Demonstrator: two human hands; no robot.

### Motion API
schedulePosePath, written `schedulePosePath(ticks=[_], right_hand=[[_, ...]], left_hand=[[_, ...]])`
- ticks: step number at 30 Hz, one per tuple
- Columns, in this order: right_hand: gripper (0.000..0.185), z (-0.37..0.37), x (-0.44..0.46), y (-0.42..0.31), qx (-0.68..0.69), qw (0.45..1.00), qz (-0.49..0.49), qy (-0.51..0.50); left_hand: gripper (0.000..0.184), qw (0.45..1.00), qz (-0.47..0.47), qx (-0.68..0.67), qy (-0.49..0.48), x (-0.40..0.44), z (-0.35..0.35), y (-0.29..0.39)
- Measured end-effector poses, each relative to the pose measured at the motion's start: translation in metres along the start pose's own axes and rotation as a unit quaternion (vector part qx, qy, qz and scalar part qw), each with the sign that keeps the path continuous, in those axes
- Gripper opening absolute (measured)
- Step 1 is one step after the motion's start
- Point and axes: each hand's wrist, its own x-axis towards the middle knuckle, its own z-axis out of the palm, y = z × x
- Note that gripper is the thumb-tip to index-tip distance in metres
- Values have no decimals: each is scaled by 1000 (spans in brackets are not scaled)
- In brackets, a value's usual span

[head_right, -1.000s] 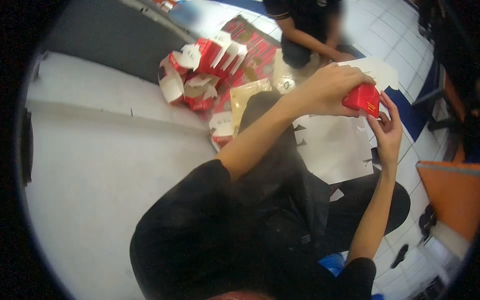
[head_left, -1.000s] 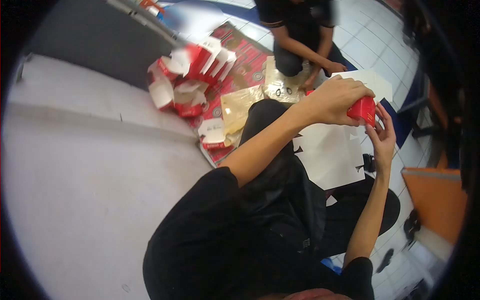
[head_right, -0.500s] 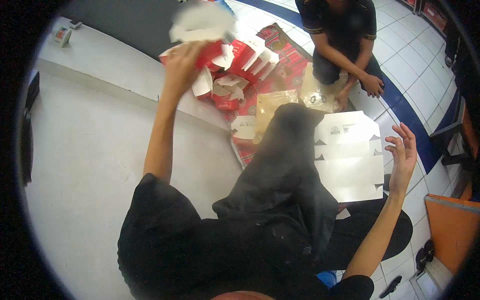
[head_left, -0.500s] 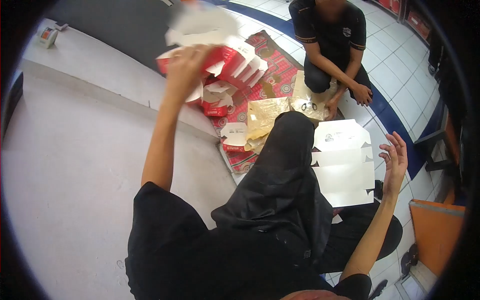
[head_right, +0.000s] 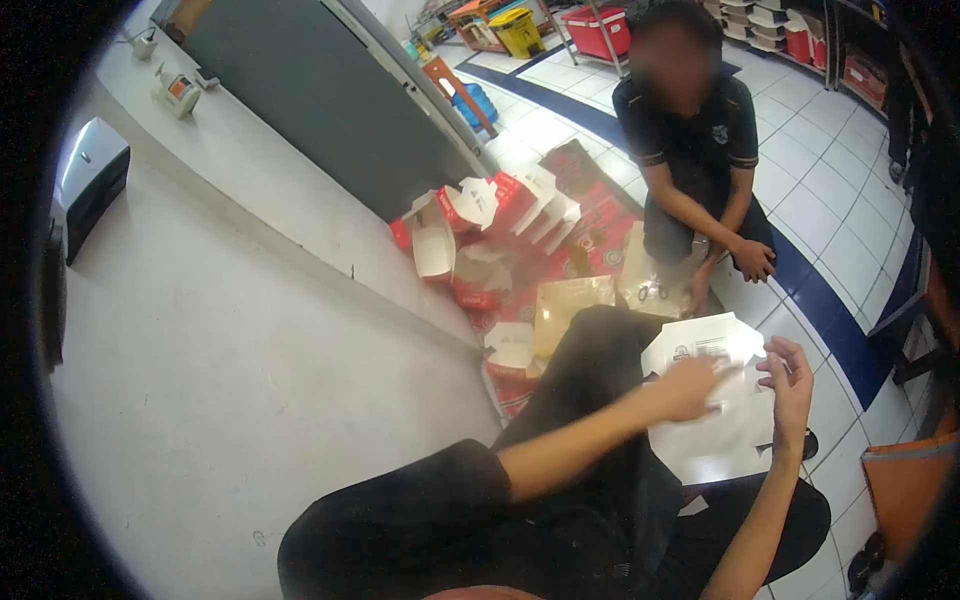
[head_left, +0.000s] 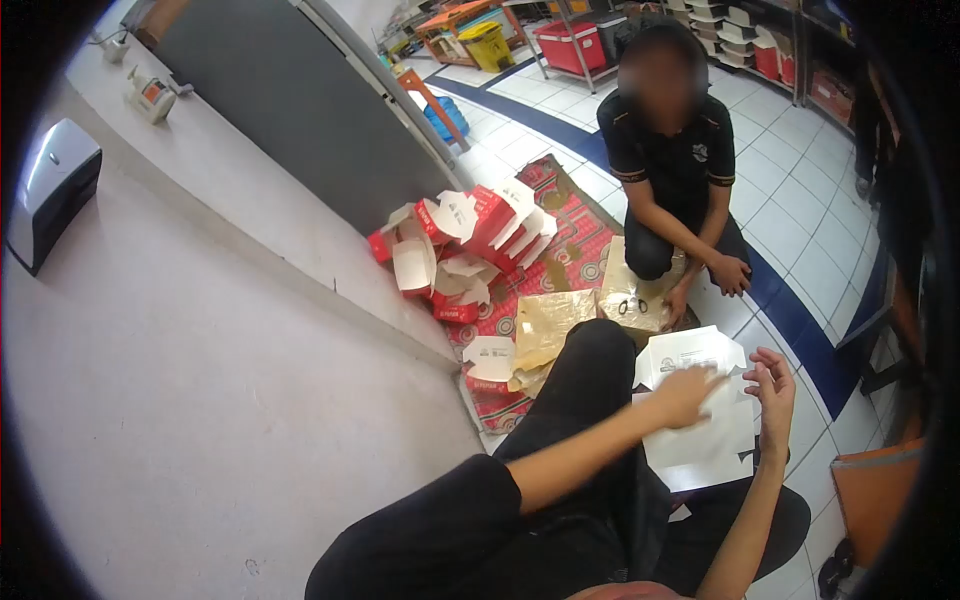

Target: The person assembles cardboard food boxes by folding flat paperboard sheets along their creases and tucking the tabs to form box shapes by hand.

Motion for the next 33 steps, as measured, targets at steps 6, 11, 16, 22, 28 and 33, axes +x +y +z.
schedulePosePath(ticks=[6,11,16,22,28,33], right_hand=[[36,-14,-15,-11,-64,997,7,40],[32,-26,-24,-6,-70,996,23,59],[37,-37,-20,34,-97,991,-35,89],[40,-29,-29,18,-52,991,35,118],[36,-29,-29,3,-32,997,64,41],[29,-21,-30,9,-129,990,-13,57]], left_hand=[[122,972,-62,171,-152,-19,116,39],[141,981,-51,162,-88,-46,124,37],[169,983,-7,178,-39,-53,155,33],[144,991,-12,99,-91,-48,143,29],[84,986,0,-7,-165,-32,114,13],[28,981,-55,-76,-171,-28,83,5]])
